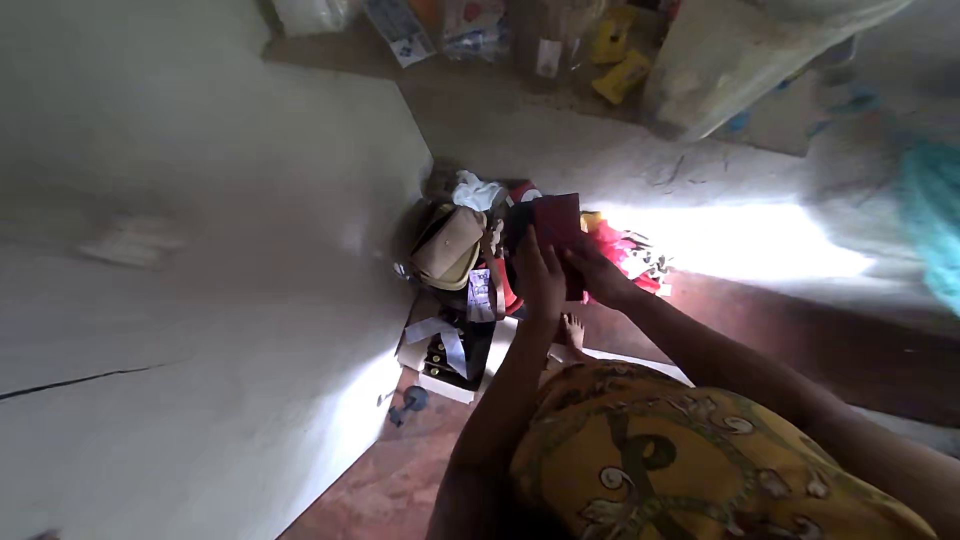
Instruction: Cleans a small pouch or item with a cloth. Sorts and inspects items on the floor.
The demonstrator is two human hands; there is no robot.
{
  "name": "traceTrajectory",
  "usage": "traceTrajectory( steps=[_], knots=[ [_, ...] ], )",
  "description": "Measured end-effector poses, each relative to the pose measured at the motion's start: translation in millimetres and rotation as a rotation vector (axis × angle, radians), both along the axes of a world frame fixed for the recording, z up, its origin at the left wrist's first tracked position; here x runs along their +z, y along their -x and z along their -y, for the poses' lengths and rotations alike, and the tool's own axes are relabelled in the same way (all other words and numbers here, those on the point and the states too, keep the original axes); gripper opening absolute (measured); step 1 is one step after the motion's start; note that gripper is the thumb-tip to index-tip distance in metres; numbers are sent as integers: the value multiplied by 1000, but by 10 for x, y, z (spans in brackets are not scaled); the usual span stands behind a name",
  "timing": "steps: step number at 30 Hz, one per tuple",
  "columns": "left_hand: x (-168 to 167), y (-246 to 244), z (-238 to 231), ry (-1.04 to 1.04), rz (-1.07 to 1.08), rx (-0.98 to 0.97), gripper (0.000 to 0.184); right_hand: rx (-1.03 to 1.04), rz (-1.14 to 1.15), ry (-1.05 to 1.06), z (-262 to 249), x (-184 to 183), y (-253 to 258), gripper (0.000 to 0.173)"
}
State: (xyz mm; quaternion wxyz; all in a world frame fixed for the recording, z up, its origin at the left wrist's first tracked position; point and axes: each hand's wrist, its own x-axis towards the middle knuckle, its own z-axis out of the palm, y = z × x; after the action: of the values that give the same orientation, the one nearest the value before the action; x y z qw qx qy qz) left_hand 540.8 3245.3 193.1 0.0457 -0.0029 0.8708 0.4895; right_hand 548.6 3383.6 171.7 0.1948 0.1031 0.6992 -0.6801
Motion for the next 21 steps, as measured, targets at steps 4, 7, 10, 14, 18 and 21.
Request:
traceTrajectory(
  steps=[4, 7, 10, 14, 18, 21],
  knots=[
    [-155, 33, -223, 41, -46, -41, 49, -23, 76, 94, -146, -127, 32, 38],
    [-295, -10, -146, 105, -209, 107, 42, -53, 102, 159, -321, -183, 91, 40],
    [-295, -29, -50, 15, 107, 151, 52, -44, 141, 110, -407, -149, 136, 41],
    [-407, -214, -485, 127, 206, -48, 47, -30, 179, 57, -443, -407, 136, 42],
    [-832, -468, -824, 437, 168, -206, 46, 73, 306, -3, -505, -656, 37, 56],
    [-1010, -694, -841, 324, 184, -121, 44, 187, 348, -50, -573, -821, -88, 51]
  ],
)
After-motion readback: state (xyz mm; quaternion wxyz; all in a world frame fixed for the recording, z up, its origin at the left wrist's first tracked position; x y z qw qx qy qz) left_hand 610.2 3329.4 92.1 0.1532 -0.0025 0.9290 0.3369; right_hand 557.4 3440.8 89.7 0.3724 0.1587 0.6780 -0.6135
